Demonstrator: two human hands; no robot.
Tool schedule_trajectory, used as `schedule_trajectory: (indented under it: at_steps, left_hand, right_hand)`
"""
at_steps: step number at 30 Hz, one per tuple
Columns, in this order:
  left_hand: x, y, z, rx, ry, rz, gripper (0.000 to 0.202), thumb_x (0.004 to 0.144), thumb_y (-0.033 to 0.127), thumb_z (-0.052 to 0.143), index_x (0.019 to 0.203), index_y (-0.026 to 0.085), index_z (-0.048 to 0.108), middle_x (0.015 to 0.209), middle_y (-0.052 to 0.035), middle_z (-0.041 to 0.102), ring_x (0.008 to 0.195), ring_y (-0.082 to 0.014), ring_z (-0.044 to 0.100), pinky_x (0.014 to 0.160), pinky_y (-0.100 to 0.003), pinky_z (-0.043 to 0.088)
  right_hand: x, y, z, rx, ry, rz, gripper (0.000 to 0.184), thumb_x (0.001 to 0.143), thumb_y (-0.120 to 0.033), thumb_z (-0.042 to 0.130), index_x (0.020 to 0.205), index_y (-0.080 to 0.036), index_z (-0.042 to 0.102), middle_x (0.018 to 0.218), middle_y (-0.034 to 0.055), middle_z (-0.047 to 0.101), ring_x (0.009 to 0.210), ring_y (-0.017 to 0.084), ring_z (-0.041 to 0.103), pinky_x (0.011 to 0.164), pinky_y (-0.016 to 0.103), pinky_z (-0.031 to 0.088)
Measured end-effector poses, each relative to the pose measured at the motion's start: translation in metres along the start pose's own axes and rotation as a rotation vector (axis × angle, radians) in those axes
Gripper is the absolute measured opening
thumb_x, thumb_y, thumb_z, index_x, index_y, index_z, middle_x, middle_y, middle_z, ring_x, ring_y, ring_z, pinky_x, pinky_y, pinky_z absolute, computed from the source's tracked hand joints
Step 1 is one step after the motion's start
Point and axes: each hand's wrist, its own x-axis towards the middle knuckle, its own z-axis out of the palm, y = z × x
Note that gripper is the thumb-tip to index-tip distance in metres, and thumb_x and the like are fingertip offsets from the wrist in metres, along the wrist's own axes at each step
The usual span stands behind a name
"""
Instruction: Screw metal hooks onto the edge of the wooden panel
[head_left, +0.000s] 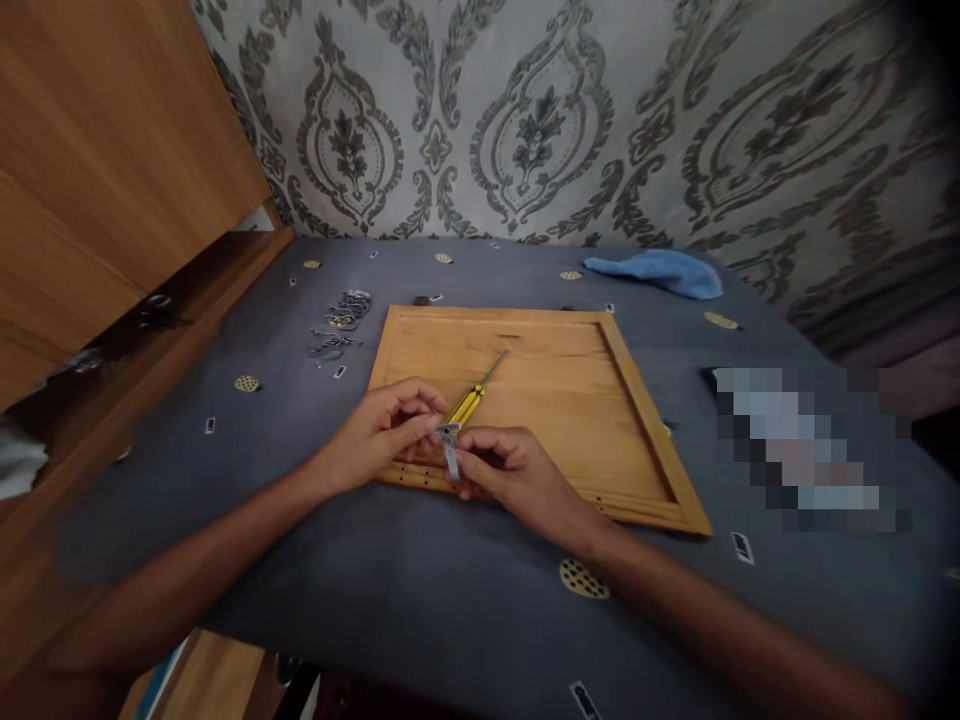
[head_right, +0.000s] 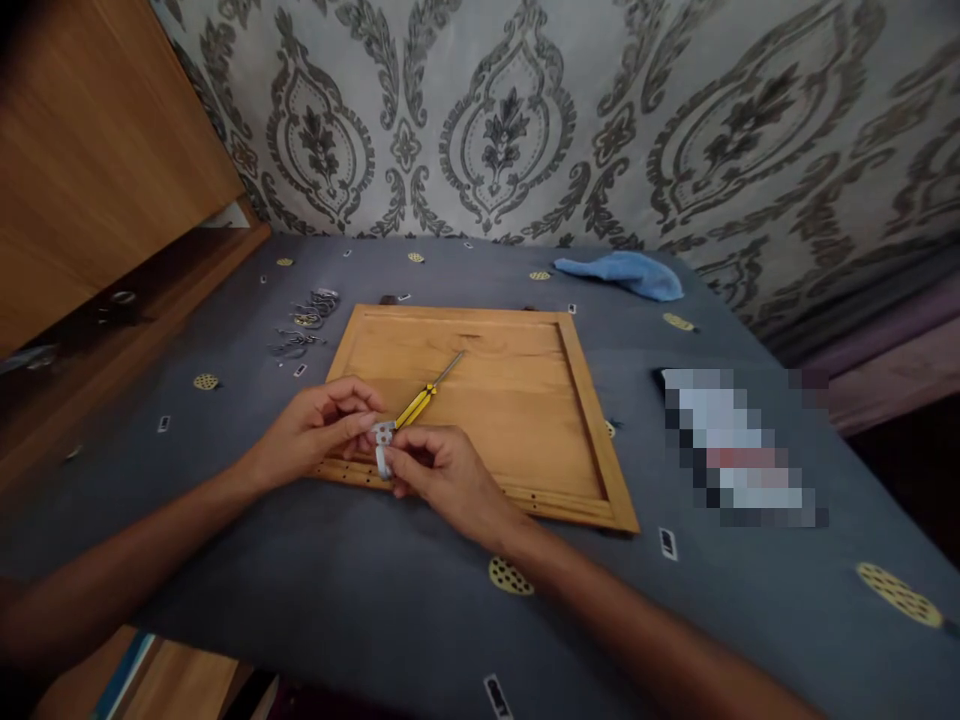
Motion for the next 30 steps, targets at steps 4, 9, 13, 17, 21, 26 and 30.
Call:
schedule_trajectory:
  at_steps: [4, 9, 13, 17, 21, 26, 30]
  left_hand:
    - [-0.003, -0.005, 0.001, 0.014, 0.021, 0.029, 0.033, 0.093, 0.047, 0.048, 0.102, 0.016, 0.053, 0.079, -0.0037, 0.064, 0.069, -0.0135, 0.063, 0.053, -0.022, 0.050]
    - [-0.009, -0.006, 0.001, 0.151, 0.097, 0.095, 0.031, 0.095, 0.044, 0.046, 0.104, 0.017, 0.056, 0.087, -0.0051, 0.064, 0.076, -0.0139, 0.062, 0.059, -0.022, 0.050]
    - [-0.014, -0.006, 0.006, 0.353, 0.139, 0.166, 0.039, 0.085, 0.047, 0.064, 0.113, 0.021, 0.058, 0.106, -0.0069, 0.065, 0.098, -0.0200, 0.061, 0.081, -0.031, 0.051]
    - [-0.017, -0.006, 0.009, 0.554, 0.151, 0.251, 0.054, 0.073, 0.052, 0.076, 0.117, 0.026, 0.059, 0.118, -0.0074, 0.062, 0.112, -0.0263, 0.056, 0.095, -0.040, 0.046]
    - [-0.020, -0.007, 0.011, 0.682, 0.161, 0.349, 0.046, 0.077, 0.051, 0.073, 0.114, 0.027, 0.061, 0.111, -0.0068, 0.065, 0.105, -0.0258, 0.059, 0.090, -0.040, 0.048]
    - [-0.024, -0.023, 0.009, 0.885, 0.213, 0.453, 0.042, 0.083, 0.055, 0.062, 0.120, 0.035, 0.057, 0.108, -0.0022, 0.066, 0.097, -0.0249, 0.064, 0.080, -0.040, 0.055]
    - [-0.020, -0.042, 0.007, 0.842, 0.263, 0.378, 0.045, 0.081, 0.059, 0.055, 0.125, 0.055, 0.048, 0.109, 0.0031, 0.065, 0.099, -0.0331, 0.064, 0.081, -0.054, 0.055]
  right_hand:
    - [0.000, 0.000, -0.003, 0.037, 0.033, 0.051, 0.042, 0.081, -0.059, 0.061, 0.072, -0.018, 0.059, 0.064, -0.0017, 0.057, 0.052, 0.009, 0.052, 0.053, 0.024, 0.043]
    - [0.000, 0.001, -0.002, 0.054, 0.088, 0.059, 0.038, 0.081, -0.056, 0.064, 0.071, -0.019, 0.059, 0.061, -0.0026, 0.057, 0.050, 0.008, 0.051, 0.055, 0.025, 0.043]
    - [0.000, 0.000, -0.002, 0.083, 0.089, 0.047, 0.037, 0.079, -0.053, 0.067, 0.067, -0.019, 0.057, 0.059, -0.0038, 0.056, 0.050, 0.008, 0.051, 0.054, 0.024, 0.043]
    - [0.001, 0.001, 0.000, 0.119, 0.070, 0.018, 0.037, 0.081, -0.052, 0.063, 0.066, -0.020, 0.055, 0.056, -0.0057, 0.051, 0.050, 0.007, 0.048, 0.055, 0.023, 0.042]
    - [-0.001, 0.004, 0.003, 0.127, 0.070, 0.006, 0.037, 0.083, -0.053, 0.060, 0.069, -0.020, 0.054, 0.057, -0.0062, 0.050, 0.049, 0.007, 0.046, 0.051, 0.021, 0.041]
    - [-0.003, 0.006, 0.006, 0.042, 0.088, 0.017, 0.032, 0.090, -0.046, 0.054, 0.072, -0.019, 0.054, 0.062, -0.0045, 0.054, 0.053, 0.008, 0.052, 0.054, 0.021, 0.046]
    - [-0.001, 0.010, 0.002, -0.101, 0.079, -0.018, 0.027, 0.094, -0.037, 0.055, 0.076, -0.018, 0.059, 0.063, -0.0050, 0.058, 0.058, 0.008, 0.057, 0.058, 0.020, 0.048]
